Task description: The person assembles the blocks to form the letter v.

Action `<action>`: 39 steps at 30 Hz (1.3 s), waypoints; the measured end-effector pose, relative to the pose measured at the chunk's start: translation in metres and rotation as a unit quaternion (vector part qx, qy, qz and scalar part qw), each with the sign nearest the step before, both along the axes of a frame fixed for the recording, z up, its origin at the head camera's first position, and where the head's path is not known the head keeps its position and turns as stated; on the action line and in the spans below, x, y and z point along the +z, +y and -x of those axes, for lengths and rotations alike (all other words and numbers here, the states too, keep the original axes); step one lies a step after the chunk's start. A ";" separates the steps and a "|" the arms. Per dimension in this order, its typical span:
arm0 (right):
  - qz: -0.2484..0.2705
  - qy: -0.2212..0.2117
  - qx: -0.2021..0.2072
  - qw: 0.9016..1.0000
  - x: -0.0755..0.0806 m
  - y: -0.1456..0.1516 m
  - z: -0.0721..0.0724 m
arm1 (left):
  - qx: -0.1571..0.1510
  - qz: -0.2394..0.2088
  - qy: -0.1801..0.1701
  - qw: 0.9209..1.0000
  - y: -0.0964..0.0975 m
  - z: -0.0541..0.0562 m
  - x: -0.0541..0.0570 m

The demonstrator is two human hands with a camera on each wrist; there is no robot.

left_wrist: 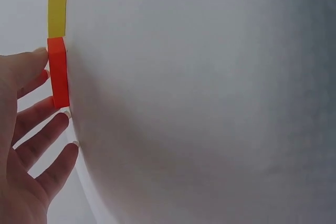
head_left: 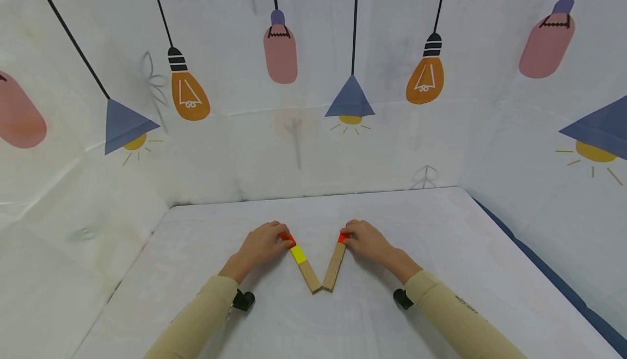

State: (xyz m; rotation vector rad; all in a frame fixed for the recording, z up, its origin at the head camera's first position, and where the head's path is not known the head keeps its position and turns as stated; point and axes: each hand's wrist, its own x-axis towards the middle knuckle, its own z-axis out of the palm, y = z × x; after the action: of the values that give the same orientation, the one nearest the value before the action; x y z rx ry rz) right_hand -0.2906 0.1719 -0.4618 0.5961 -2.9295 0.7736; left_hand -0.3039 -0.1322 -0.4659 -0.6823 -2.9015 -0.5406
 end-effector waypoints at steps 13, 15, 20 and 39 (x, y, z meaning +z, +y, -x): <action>-0.007 -0.003 -0.007 1.000 -0.004 0.002 0.001 | -0.006 -0.020 -0.026 0.999 0.000 -0.002 -0.002; -0.005 -0.003 -0.005 1.000 -0.004 0.002 0.001 | -0.009 -0.021 -0.025 0.999 0.000 -0.003 -0.002; -0.001 -0.004 -0.004 1.000 -0.003 0.000 0.000 | -0.017 -0.027 -0.019 0.999 0.001 -0.005 -0.002; -0.008 0.005 0.006 1.000 -0.003 0.001 0.002 | -0.027 -0.035 -0.023 0.999 0.002 -0.009 0.001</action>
State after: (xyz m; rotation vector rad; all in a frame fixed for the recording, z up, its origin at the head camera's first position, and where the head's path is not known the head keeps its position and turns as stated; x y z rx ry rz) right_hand -0.2927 0.1731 -0.4651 0.6178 -2.9279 0.7480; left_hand -0.2947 -0.1301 -0.4650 -0.7505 -2.8978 -0.6699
